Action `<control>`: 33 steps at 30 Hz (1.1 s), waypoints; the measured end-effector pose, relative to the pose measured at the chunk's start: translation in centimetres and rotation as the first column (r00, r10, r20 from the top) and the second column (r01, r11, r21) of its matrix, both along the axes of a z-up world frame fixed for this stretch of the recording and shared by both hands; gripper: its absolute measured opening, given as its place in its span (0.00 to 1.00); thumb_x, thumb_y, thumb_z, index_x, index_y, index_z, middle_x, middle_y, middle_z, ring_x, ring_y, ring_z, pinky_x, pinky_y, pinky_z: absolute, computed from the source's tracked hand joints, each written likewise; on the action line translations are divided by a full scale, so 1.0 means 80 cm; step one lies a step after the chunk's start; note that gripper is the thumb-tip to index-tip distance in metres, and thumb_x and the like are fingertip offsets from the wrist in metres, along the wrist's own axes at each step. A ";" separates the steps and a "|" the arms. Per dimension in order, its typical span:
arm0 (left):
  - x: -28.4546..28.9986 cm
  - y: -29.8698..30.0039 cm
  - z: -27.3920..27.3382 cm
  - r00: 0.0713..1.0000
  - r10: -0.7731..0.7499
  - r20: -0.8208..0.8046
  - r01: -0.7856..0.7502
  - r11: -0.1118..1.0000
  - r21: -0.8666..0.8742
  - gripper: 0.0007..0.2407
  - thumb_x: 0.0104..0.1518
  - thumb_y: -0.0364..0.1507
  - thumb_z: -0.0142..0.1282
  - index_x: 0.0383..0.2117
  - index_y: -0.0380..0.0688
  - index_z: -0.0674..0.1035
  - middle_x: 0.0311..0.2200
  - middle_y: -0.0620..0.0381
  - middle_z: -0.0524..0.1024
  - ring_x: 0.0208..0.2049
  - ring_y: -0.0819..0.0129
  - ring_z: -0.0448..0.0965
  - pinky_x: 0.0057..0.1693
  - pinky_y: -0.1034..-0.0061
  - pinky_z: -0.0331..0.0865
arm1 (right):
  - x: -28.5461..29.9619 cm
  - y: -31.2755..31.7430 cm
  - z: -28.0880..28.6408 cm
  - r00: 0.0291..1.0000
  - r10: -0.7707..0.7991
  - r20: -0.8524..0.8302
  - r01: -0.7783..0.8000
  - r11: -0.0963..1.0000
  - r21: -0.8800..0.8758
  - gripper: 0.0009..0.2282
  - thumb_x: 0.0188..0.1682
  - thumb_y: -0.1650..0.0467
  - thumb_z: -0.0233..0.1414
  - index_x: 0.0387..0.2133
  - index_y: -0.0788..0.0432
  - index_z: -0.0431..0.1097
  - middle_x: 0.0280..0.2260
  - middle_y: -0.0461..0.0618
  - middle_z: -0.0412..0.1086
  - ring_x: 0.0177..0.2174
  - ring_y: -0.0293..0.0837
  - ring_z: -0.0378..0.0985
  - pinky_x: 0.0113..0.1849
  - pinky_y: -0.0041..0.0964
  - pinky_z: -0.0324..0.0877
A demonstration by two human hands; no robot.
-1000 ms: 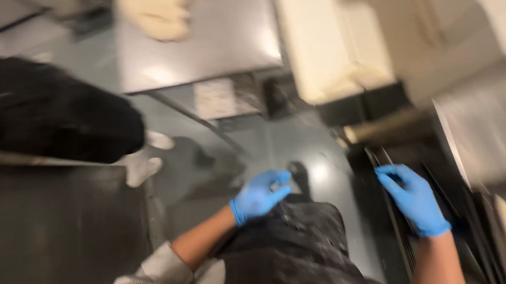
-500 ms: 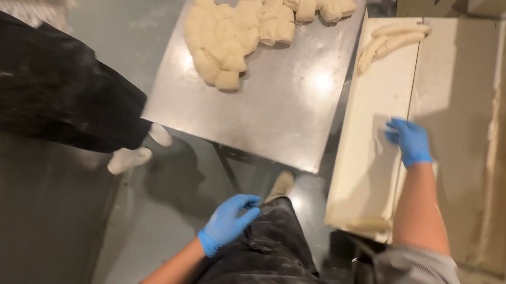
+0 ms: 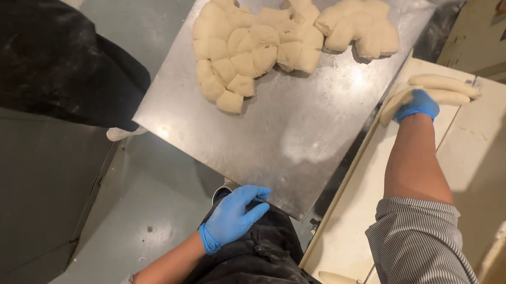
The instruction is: Shaping pieces of dough into long rolls and arranging them on a baking tray in a commercial bakery kitchen.
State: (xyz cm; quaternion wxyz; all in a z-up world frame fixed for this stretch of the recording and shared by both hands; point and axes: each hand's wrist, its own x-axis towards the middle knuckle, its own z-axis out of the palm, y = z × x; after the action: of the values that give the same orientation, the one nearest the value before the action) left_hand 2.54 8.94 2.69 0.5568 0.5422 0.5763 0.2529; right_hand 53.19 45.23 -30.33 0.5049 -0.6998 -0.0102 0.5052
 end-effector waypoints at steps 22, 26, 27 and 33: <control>-0.063 0.124 -0.055 0.905 -0.425 -0.006 0.409 0.868 0.281 0.16 0.63 0.36 0.56 0.53 0.42 0.78 0.48 0.48 0.79 0.48 0.52 0.79 0.56 0.64 0.72 | -0.304 -0.221 0.332 0.489 0.610 0.624 -0.837 0.530 0.138 0.12 0.49 0.77 0.60 0.42 0.62 0.65 0.39 0.48 0.67 0.39 0.40 0.74 0.42 0.36 0.73; -0.057 0.176 -0.135 0.908 -0.419 -0.024 0.401 0.848 0.346 0.13 0.63 0.36 0.57 0.47 0.41 0.76 0.45 0.47 0.79 0.44 0.55 0.79 0.52 0.65 0.72 | -0.343 -0.241 0.265 0.283 0.721 0.633 -0.904 0.422 -0.076 0.13 0.46 0.74 0.59 0.42 0.62 0.65 0.40 0.50 0.66 0.39 0.44 0.73 0.42 0.40 0.72; -0.055 0.195 -0.170 0.930 -0.358 -0.077 0.347 0.791 0.504 0.10 0.66 0.35 0.58 0.41 0.41 0.76 0.48 0.47 0.79 0.44 0.53 0.78 0.52 0.63 0.72 | -0.341 -0.240 0.244 0.216 0.739 0.638 -0.903 0.399 -0.156 0.12 0.45 0.74 0.59 0.39 0.63 0.66 0.39 0.53 0.66 0.39 0.47 0.76 0.42 0.41 0.73; -0.004 0.295 -0.267 0.825 -0.091 -0.558 0.445 0.713 0.542 0.19 0.62 0.33 0.56 0.58 0.41 0.72 0.55 0.45 0.71 0.58 0.47 0.69 0.64 0.55 0.61 | -0.427 -0.173 0.206 0.386 0.316 0.867 -0.763 0.637 0.108 0.14 0.59 0.68 0.52 0.53 0.65 0.65 0.53 0.63 0.65 0.56 0.58 0.70 0.58 0.46 0.71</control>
State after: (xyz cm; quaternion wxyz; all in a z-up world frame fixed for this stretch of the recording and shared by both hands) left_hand 2.24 32.51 -18.66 0.1980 0.8272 0.4848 0.2035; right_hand 19.03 31.40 -13.84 0.4026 -0.6425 -0.5964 0.2635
